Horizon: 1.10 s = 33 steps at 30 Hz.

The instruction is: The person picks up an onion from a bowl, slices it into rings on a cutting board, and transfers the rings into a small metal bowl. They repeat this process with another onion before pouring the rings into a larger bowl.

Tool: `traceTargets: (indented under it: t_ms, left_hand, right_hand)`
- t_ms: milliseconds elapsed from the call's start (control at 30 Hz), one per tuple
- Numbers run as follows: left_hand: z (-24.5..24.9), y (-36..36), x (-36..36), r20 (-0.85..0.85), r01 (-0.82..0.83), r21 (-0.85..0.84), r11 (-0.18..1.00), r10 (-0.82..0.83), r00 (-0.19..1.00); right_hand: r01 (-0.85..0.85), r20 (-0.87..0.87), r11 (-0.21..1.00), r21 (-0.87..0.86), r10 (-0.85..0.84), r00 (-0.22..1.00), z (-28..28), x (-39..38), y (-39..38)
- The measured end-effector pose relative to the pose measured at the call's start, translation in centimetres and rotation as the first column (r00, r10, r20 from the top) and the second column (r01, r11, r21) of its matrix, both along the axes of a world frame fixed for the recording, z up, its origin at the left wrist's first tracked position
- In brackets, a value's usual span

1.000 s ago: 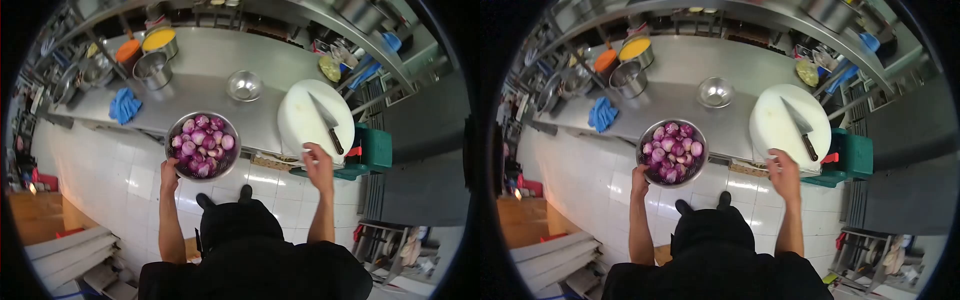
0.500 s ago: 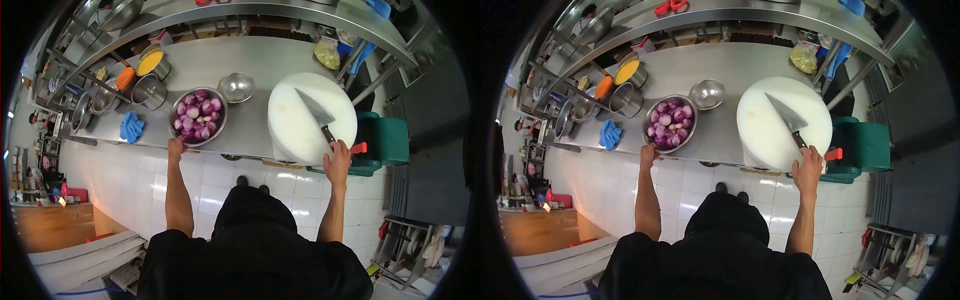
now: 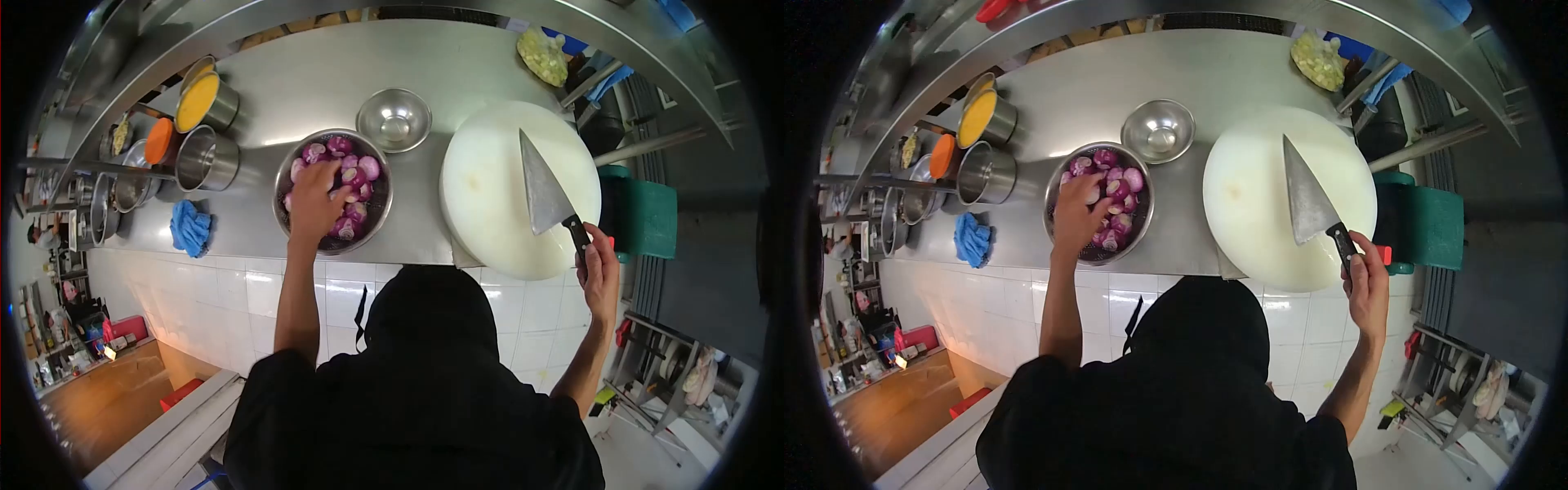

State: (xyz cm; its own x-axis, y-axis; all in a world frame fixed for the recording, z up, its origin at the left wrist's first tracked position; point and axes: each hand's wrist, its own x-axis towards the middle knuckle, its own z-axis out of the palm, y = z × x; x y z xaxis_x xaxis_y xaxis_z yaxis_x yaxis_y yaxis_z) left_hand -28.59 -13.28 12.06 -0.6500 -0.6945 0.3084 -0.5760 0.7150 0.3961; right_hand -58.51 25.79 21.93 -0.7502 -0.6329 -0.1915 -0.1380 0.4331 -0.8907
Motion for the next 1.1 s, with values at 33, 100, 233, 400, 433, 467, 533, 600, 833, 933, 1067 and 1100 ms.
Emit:
traceTargets:
  t_ms: [33,100,233,400,433,467,533,600,833,933,1067,1100]
  left_hand:
    - [-0.4,-0.3,-1.3,0.019,0.193,0.055,0.98,-0.195,0.981]
    - [-2.6,-0.8,-2.4,0.064,0.213,0.072,0.974,-0.217,0.974]
    - [-2.8,-2.6,-2.2,-0.107,0.175,0.459,0.871,-0.142,0.984]
    - [-1.6,-3.6,2.3,-0.557,0.541,0.8,0.26,0.655,0.51]
    - [-1.1,-2.8,2.4,-0.564,0.524,0.8,0.291,0.661,0.495]
    - [-0.6,-1.8,2.1,-0.584,0.585,0.765,0.27,0.674,0.453]
    - [0.8,1.0,0.5,-0.631,0.632,0.726,0.272,0.628,0.455]
    - [1.1,3.6,-1.8,-0.6,0.526,0.796,0.299,0.498,0.626]
    - [3.0,15.1,-16.9,-0.411,0.502,0.625,0.598,-0.294,0.863]
    - [1.1,15.2,-18.7,-0.274,0.623,0.217,0.752,-0.565,0.778]
    - [1.4,14.9,-17.1,-0.246,0.522,0.005,0.853,-0.505,0.827]
    - [0.8,15.1,-16.9,-0.25,0.529,0.0,0.848,-0.513,0.821]
  right_hand:
    - [0.007,0.0,1.0,0.016,-0.007,1.0,-0.6,-0.1,-0.1]
    - [0.194,0.341,0.972,-0.132,-0.139,0.93,-2.5,-0.5,-0.1]
    - [0.1,0.335,0.992,0.082,-0.122,0.934,-6.0,-0.9,1.1]
    - [-0.134,0.502,0.98,0.15,0.041,0.864,-2.1,-1.3,1.4]
    - [-0.199,0.523,0.966,0.167,0.084,0.848,-1.9,-2.0,1.3]
    - [-0.237,0.531,0.958,0.162,0.118,0.839,-1.9,-2.7,1.0]
    - [-0.281,0.557,0.959,0.037,0.214,0.802,-2.6,-3.8,0.5]
    - [-0.317,0.607,0.946,-0.068,0.292,0.739,-3.2,-5.3,0.7]
    - [-0.473,0.62,0.881,-0.008,0.376,0.689,-3.8,-11.7,1.0]
    - [-0.595,0.548,0.8,0.081,0.463,0.697,-2.3,-13.0,1.0]
    - [-0.501,0.524,0.865,0.03,0.413,0.745,-3.3,-11.7,3.3]
    - [-0.493,0.518,0.87,0.031,0.407,0.752,-3.8,-11.2,3.9]
